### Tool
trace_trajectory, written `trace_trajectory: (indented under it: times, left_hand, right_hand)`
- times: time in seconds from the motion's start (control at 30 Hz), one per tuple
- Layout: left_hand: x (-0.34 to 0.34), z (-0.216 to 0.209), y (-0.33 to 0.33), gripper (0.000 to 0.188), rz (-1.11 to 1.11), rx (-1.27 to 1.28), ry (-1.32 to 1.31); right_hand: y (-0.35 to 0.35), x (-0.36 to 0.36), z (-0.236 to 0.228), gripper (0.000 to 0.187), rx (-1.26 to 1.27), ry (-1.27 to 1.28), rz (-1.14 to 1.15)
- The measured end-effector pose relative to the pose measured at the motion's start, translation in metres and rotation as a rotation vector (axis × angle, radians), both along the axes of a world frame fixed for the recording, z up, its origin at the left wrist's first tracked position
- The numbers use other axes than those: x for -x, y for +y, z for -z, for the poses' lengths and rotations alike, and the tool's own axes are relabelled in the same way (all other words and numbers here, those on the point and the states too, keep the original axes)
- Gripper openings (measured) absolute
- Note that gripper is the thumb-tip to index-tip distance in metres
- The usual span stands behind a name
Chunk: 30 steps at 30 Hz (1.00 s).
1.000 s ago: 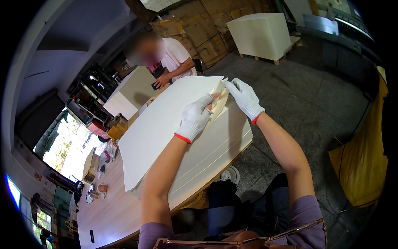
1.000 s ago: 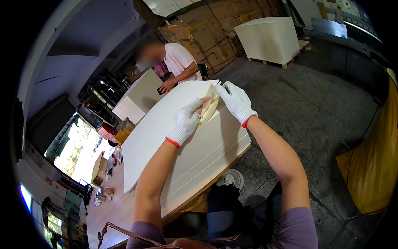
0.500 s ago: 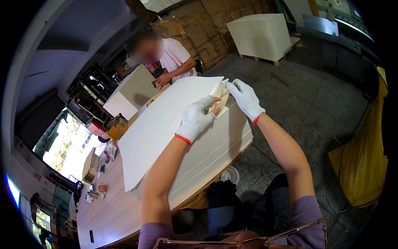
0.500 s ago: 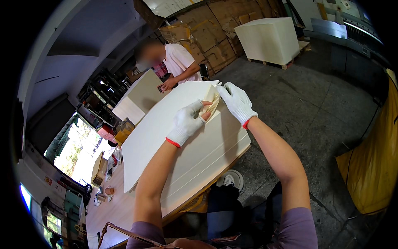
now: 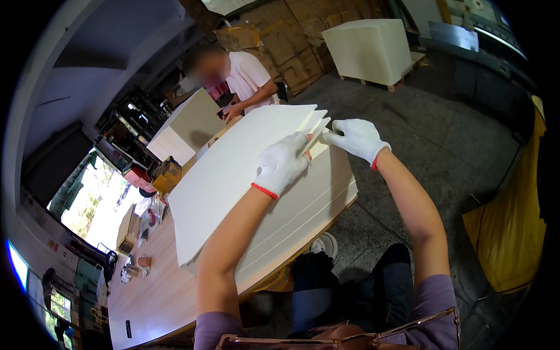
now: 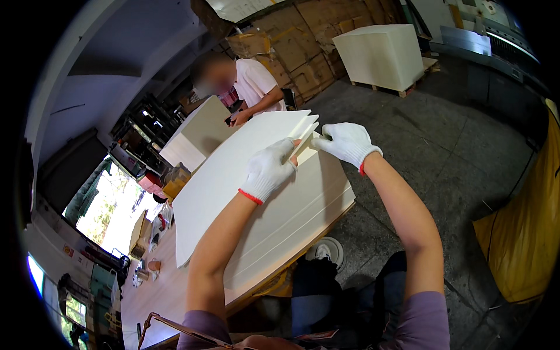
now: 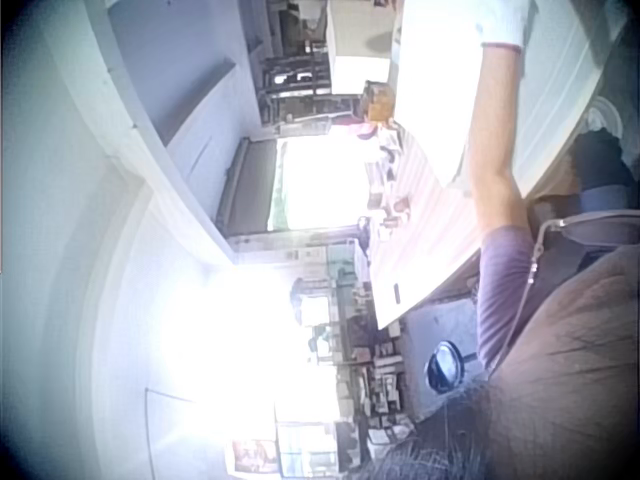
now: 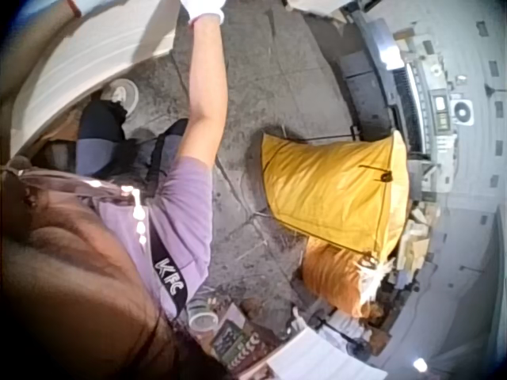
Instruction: The person, wearing gloves, lifts a small stack of white cardboard sheets from a large pile, checks the edges, and places them onto a separate stack on the table.
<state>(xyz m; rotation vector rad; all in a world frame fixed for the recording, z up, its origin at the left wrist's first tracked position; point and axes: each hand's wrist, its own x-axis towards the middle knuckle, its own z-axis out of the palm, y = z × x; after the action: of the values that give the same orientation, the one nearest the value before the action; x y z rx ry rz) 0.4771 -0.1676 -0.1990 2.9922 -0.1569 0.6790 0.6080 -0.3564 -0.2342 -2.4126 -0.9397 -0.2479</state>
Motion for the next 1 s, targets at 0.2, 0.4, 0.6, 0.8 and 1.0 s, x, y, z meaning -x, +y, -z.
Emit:
trace_trajectory:
  times: [0.2, 0.4, 0.6, 0.8, 1.0]
  left_hand:
    - [-0.026, -0.004, 0.003, 0.036, -0.080, 0.006, 0.083]
    - [-0.019, -0.002, 0.015, 0.037, 0.018, 0.085, 0.113]
    - [0.000, 0.001, 0.016, 0.043, 0.043, 0.505, 0.187]
    - [-0.008, 0.010, 0.020, 0.045, 0.033, 0.502, 0.150]
    - [-0.006, 0.006, 0.019, 0.043, 0.036, 0.618, 0.215]
  right_hand:
    - [0.001, -0.005, -0.010, 0.053, 0.063, -0.272, -0.060]
    - [0.018, -0.008, -0.019, 0.061, -0.101, -0.298, -0.097]
    - [0.025, -0.005, -0.001, 0.067, -0.494, 0.305, -0.114]
    - [0.030, -0.004, 0.017, 0.060, -0.625, 0.282, -0.071]
    - [0.028, 0.005, 0.017, 0.059, -0.658, 0.221, -0.051]
